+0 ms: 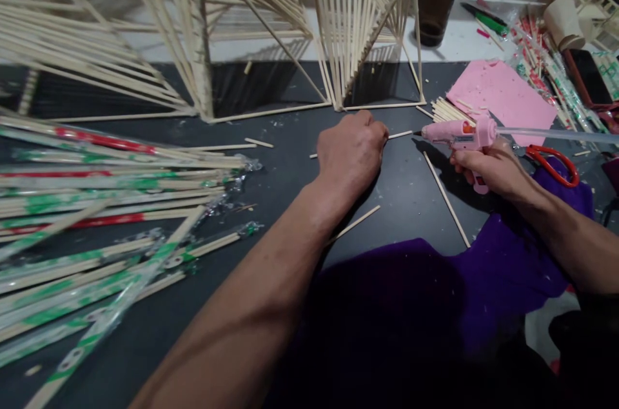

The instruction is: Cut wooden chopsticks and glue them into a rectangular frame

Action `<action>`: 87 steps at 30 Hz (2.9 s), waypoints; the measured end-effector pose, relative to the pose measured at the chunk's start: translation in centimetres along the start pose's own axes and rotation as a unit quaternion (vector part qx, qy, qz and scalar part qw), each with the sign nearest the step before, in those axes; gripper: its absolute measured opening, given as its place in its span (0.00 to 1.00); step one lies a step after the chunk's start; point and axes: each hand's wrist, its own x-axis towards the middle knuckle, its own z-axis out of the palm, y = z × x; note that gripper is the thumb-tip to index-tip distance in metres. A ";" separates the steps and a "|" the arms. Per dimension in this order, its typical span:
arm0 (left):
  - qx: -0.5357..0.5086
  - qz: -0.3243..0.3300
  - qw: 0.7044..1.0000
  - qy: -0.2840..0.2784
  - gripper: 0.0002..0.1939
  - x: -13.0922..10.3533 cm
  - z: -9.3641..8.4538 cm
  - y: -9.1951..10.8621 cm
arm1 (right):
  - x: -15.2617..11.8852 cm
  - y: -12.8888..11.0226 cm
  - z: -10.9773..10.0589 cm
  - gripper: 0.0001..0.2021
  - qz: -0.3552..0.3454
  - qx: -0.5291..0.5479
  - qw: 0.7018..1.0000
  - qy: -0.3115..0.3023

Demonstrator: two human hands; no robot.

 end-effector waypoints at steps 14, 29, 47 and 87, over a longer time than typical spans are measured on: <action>-0.015 0.004 1.000 0.009 0.18 -0.1 0.1 -0.1 | 0.2 0.1 0.2 0.11 -0.026 -0.019 0.999 -0.026; -0.005 -0.023 0.999 0.036 0.20 -1.0 -1.4 0.9 | 0.1 -1.0 -0.7 0.11 -0.007 0.040 0.999 0.021; -0.111 -0.055 0.986 -0.111 0.13 -0.8 -0.5 7.6 | 0.4 -0.8 -1.4 0.13 -0.080 0.090 0.992 -0.031; -0.734 -0.110 0.669 -0.039 0.06 -0.7 0.0 4.2 | -0.1 -1.2 -1.8 0.13 -0.173 0.196 0.965 -0.015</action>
